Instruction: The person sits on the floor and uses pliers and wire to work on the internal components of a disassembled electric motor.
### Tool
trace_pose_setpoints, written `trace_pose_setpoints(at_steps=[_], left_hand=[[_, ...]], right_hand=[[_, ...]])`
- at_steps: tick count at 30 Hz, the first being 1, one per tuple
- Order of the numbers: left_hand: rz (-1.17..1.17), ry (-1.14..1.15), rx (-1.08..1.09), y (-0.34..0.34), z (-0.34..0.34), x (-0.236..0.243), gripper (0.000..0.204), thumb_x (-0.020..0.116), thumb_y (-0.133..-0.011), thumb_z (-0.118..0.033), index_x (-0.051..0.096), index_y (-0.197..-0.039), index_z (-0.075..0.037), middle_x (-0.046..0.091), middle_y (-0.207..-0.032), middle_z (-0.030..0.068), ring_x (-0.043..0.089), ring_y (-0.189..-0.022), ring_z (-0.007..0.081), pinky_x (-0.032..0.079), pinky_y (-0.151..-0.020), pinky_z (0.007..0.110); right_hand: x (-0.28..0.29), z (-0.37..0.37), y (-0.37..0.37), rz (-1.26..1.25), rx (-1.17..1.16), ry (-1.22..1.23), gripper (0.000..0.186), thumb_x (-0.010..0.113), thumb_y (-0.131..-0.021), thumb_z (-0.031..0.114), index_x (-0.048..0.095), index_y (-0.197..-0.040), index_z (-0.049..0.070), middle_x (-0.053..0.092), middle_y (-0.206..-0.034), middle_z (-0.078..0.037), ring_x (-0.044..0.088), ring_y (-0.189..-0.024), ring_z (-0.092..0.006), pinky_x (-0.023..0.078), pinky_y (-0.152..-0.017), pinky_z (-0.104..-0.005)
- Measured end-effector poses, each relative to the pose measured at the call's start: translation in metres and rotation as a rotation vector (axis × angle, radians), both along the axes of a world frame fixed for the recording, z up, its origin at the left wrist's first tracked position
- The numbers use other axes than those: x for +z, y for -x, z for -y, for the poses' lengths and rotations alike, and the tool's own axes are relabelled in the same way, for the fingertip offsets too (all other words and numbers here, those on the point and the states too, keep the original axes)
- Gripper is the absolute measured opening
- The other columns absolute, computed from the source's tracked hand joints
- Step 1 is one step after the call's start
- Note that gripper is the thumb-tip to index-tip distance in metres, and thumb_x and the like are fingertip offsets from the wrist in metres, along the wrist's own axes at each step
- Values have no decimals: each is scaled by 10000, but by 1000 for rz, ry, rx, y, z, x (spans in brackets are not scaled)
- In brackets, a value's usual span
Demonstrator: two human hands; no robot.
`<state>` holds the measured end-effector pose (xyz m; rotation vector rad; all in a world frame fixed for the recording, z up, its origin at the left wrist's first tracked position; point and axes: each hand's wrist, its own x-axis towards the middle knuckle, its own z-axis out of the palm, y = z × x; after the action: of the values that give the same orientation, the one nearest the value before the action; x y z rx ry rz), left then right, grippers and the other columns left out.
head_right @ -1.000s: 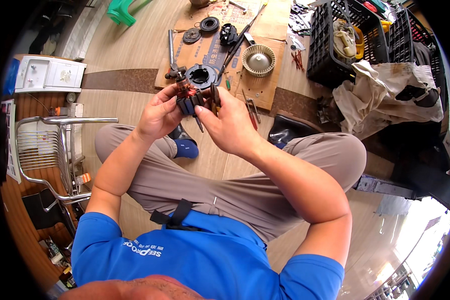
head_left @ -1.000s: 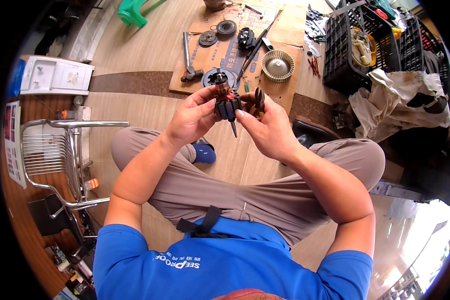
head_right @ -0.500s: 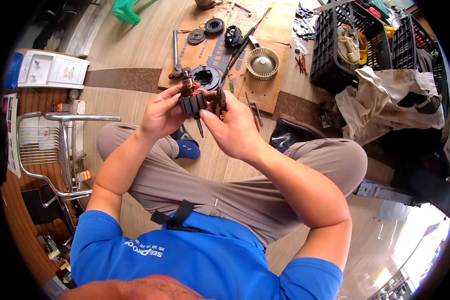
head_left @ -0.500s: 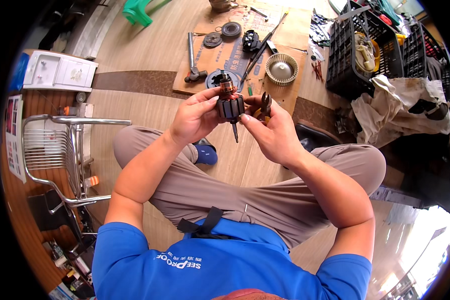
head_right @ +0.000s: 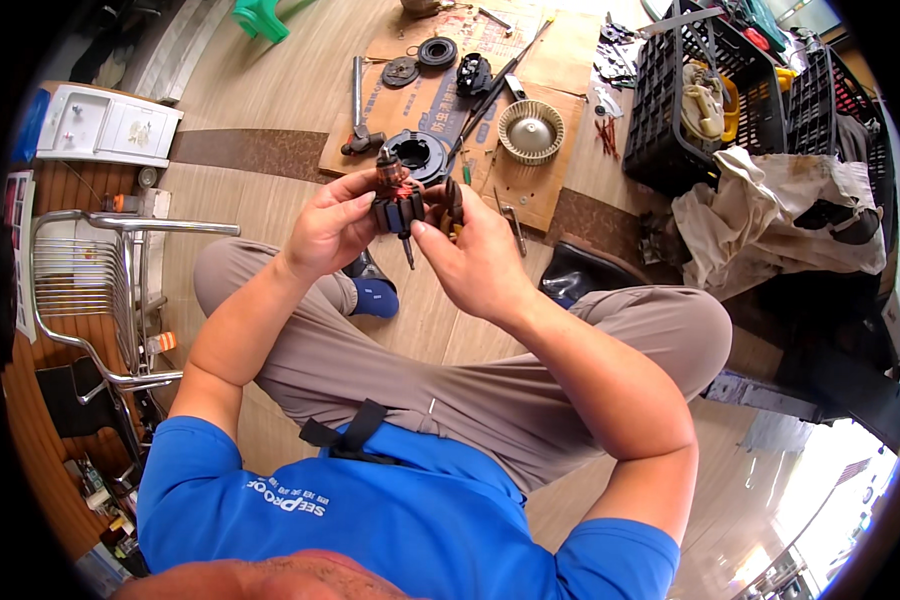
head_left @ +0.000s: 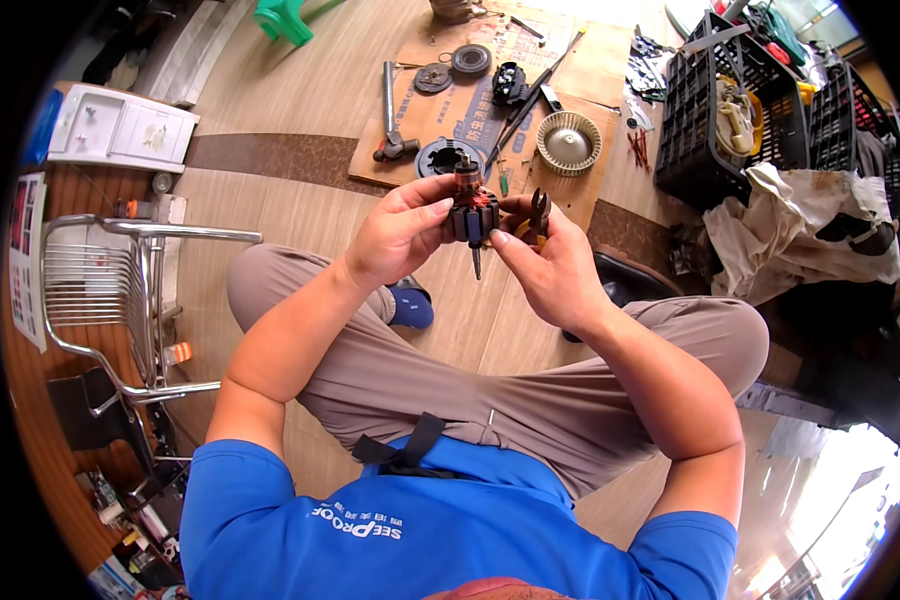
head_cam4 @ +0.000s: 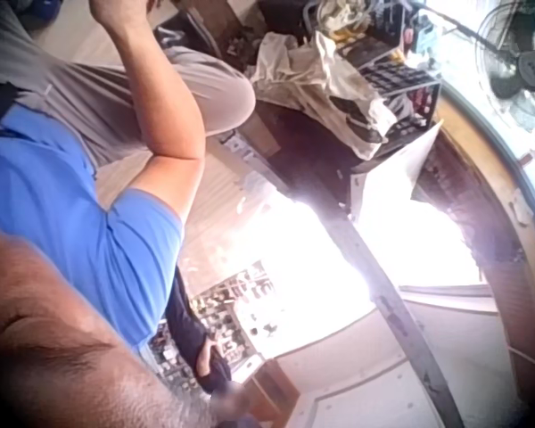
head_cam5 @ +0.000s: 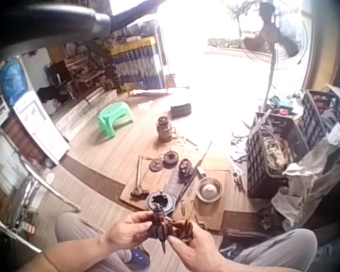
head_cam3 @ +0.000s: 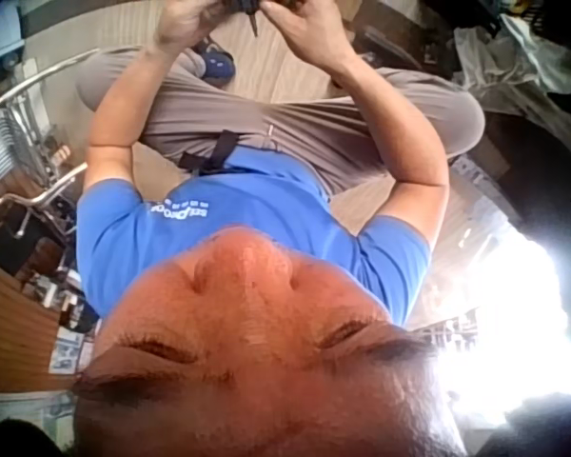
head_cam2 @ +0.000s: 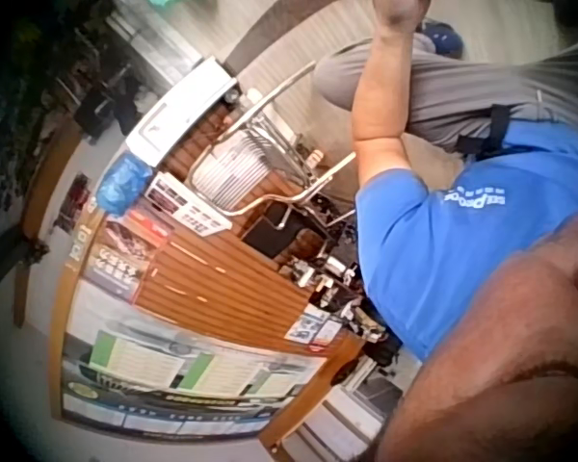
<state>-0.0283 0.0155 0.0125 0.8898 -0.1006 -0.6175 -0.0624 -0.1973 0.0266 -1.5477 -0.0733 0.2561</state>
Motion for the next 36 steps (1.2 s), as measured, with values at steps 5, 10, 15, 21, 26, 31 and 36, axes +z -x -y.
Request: trace_pose_setpoints(at_steps=[5, 10, 15, 21, 26, 31, 36], left_hand=[[4, 8, 0, 1, 0, 1, 363, 465, -1007, -91, 472, -1354, 14, 610, -1250, 141, 606, -1149, 215, 500, -982, 360], [12, 20, -13, 1, 0, 0, 377, 475, -1013, -117, 466, -1369, 7, 616, -1236, 127, 609, -1136, 201, 505, -970, 353], [13, -3, -9, 1, 0, 0, 385, 499, -1011, -139, 477, -1367, 3, 634, -1199, 109, 624, -1099, 184, 512, -948, 345], [38, -8, -30, 0, 0, -2, 410, 575, -978, -156, 496, -1346, 7, 641, -1186, 101, 632, -1075, 175, 514, -945, 341], [64, -34, -12, 0, -1, -5, 498, 675, -911, -171, 497, -1336, 19, 623, -1225, 122, 620, -1108, 196, 509, -955, 339], [125, -75, 0, 0, 0, -9, 587, 755, -845, -200, 501, -1323, 25, 605, -1264, 144, 603, -1155, 225, 497, -989, 357], [69, -68, 19, 2, 1, -7, 551, 756, -830, -121, 517, -1296, 51, 609, -1251, 125, 610, -1099, 179, 488, -987, 313]], right_hand=[[-2, 1, 0, 13, 8, 34, 289, 661, -870, 97, 577, -1120, -20, 653, -932, -94, 614, -857, -146, 501, -793, -300], [-4, 0, 0, 14, 17, 17, 290, 660, -871, 98, 579, -1124, -18, 658, -948, -104, 616, -868, -155, 502, -798, -305], [0, 1, 0, 1, 26, 25, 289, 656, -872, 96, 578, -1126, -19, 653, -941, -99, 603, -858, -145, 501, -784, -299], [-3, 2, -1, -27, 54, 11, 264, 635, -883, 92, 582, -1120, -11, 627, -897, -75, 575, -824, -129, 492, -759, -293], [2, 2, -1, -124, 83, -12, 241, 610, -889, 73, 583, -1112, -12, 627, -913, -64, 567, -851, -118, 481, -793, -287], [1, 2, 0, -151, 89, -48, 230, 597, -889, 60, 581, -1105, -15, 626, -926, -56, 565, -858, -111, 480, -795, -283], [0, 2, 0, -188, 93, -34, 228, 594, -890, 59, 579, -1105, -16, 632, -941, -56, 569, -867, -108, 482, -793, -281]])
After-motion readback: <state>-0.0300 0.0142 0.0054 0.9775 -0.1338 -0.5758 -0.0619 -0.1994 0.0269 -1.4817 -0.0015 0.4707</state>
